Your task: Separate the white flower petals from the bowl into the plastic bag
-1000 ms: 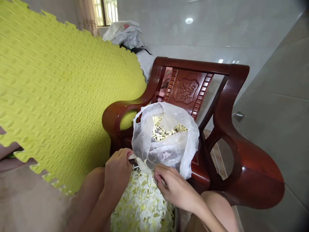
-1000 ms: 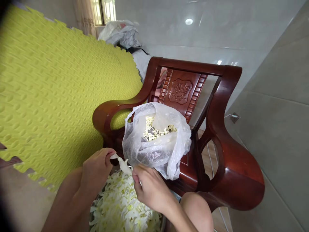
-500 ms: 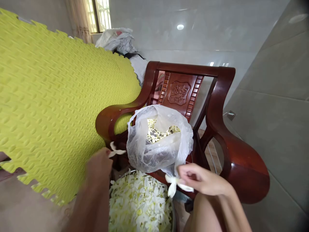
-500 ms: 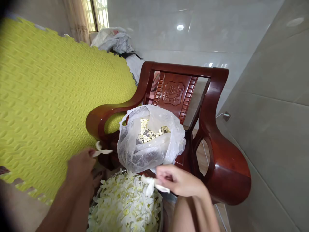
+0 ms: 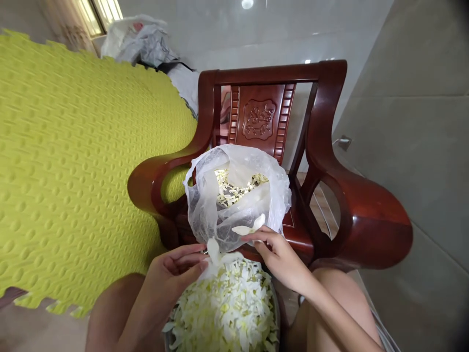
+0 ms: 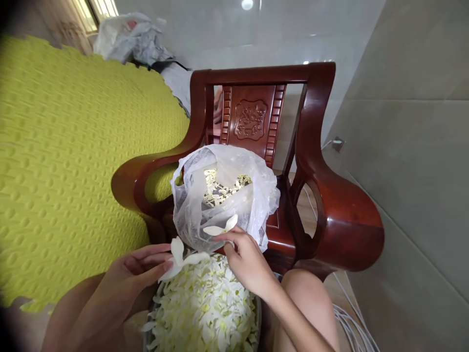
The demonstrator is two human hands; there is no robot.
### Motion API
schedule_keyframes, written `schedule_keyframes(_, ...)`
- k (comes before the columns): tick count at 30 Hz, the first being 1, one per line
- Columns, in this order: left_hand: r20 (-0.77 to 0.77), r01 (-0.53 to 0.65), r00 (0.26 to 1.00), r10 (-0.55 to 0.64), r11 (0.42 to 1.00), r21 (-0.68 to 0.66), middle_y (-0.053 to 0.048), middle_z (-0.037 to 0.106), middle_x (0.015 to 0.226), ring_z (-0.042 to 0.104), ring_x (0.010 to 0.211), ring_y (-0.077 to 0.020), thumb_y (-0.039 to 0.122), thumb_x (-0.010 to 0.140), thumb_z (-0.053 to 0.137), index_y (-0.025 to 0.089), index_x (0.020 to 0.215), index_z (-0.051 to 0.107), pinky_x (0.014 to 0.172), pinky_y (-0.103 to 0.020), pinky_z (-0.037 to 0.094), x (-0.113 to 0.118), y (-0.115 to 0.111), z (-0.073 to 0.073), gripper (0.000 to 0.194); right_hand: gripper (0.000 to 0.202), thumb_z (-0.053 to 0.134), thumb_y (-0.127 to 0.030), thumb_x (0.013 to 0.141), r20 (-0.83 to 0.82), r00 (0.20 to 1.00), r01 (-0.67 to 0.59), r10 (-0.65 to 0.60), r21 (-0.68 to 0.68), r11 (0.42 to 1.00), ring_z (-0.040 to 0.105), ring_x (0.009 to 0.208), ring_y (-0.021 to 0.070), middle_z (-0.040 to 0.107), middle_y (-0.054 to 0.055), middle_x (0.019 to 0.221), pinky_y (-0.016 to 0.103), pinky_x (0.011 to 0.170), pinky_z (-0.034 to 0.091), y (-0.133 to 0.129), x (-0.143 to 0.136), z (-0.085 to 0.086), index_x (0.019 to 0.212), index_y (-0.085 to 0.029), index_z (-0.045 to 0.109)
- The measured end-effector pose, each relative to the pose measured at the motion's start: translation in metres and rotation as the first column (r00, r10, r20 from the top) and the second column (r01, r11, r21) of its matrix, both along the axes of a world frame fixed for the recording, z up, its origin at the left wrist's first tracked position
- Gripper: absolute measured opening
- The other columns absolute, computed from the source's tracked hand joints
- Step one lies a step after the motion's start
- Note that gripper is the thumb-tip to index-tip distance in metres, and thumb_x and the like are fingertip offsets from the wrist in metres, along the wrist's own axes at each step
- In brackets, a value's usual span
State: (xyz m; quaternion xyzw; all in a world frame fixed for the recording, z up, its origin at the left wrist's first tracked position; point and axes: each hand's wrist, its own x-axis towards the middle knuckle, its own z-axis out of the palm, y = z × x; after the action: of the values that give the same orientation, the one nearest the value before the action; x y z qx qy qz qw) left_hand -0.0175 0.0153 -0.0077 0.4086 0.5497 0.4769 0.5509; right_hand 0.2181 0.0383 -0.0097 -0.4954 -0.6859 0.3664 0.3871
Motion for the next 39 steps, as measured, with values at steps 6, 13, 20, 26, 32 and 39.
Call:
schedule_keyframes(6, -0.023, -0.108, 0.994, 0.108, 0.994, -0.004, -0.003, 0.074, 0.068, 0.068, 0.063, -0.0176, 0.033, 0.052, 0.089, 0.017, 0.079, 0.07, 0.059, -0.024, 0.055, 0.004, -0.004, -0.001, 0.037, 0.023, 0.056, -0.03, 0.089, -0.114, 0.993, 0.007, -0.007, 0.001, 1.0, 0.053, 0.073, 0.0152, 0.056, 0.004, 0.087, 0.026, 0.06, 0.038, -0.002, -0.017, 0.004, 0.099, -0.022, 0.075)
schedule_keyframes(13, 0.02, -0.079, 0.997, 0.079, 0.997, 0.023, -0.002, 0.072, 0.067, 0.066, 0.063, -0.0158, 0.033, 0.054, 0.088, 0.016, 0.075, 0.065, 0.06, -0.023, 0.053, 0.023, -0.008, -0.001, 0.036, 0.017, 0.07, -0.035, 0.084, -0.111, 0.988, -0.104, 0.109, 0.054, 0.993, 0.047, 0.067, 0.0112, 0.054, 0.0, 0.082, 0.024, 0.056, 0.034, -0.006, -0.04, 0.0, 0.095, -0.024, 0.076)
schedule_keyframes(20, -0.054, -0.114, 0.991, 0.119, 0.99, 0.082, 0.0, 0.069, 0.063, 0.061, 0.059, -0.0124, 0.039, 0.059, 0.086, 0.016, 0.07, 0.066, 0.056, -0.019, 0.05, 0.011, -0.008, -0.005, 0.033, 0.012, 0.06, -0.021, 0.085, -0.166, 0.986, 0.05, -0.018, 0.188, 0.981, 0.047, 0.063, 0.0126, 0.053, 0.002, 0.078, 0.025, 0.048, 0.032, -0.004, -0.036, 0.003, 0.081, -0.019, 0.071)
schedule_keyframes(26, -0.249, -0.188, 0.945, 0.214, 0.974, 0.125, -0.002, 0.075, 0.077, 0.067, 0.072, -0.0166, 0.043, 0.067, 0.081, 0.02, 0.086, 0.071, 0.061, -0.021, 0.053, -0.02, -0.002, -0.018, 0.032, 0.014, 0.062, -0.025, 0.087, -0.007, 0.992, 0.126, -0.126, 0.144, 0.982, 0.058, 0.072, 0.017, 0.06, 0.004, 0.079, 0.028, 0.063, 0.043, 0.006, -0.024, -0.006, 0.08, -0.02, 0.074)
schedule_keyframes(32, -0.501, 0.007, 0.863, 0.063, 0.991, 0.136, -0.006, 0.078, 0.088, 0.072, 0.08, -0.024, 0.046, 0.072, 0.073, 0.021, 0.087, 0.078, 0.071, -0.029, 0.058, -0.028, 0.005, -0.023, 0.029, 0.021, 0.071, -0.043, 0.083, 0.392, 0.919, 0.01, -0.036, 0.068, 0.998, 0.058, 0.067, 0.0178, 0.059, 0.002, 0.078, 0.029, 0.062, 0.038, 0.004, -0.026, -0.015, 0.077, -0.023, 0.075)
schedule_keyframes(39, -0.516, 0.038, 0.855, 0.055, 0.985, 0.169, -0.007, 0.077, 0.096, 0.071, 0.088, -0.0253, 0.052, 0.076, 0.068, 0.021, 0.095, 0.076, 0.078, -0.031, 0.057, -0.029, 0.005, -0.022, 0.037, 0.027, 0.046, -0.022, 0.097, 0.235, 0.962, -0.145, 0.136, 0.02, 0.989, 0.061, 0.087, 0.0194, 0.064, 0.006, 0.093, 0.033, 0.079, 0.045, 0.004, -0.017, -0.015, 0.098, -0.02, 0.073)
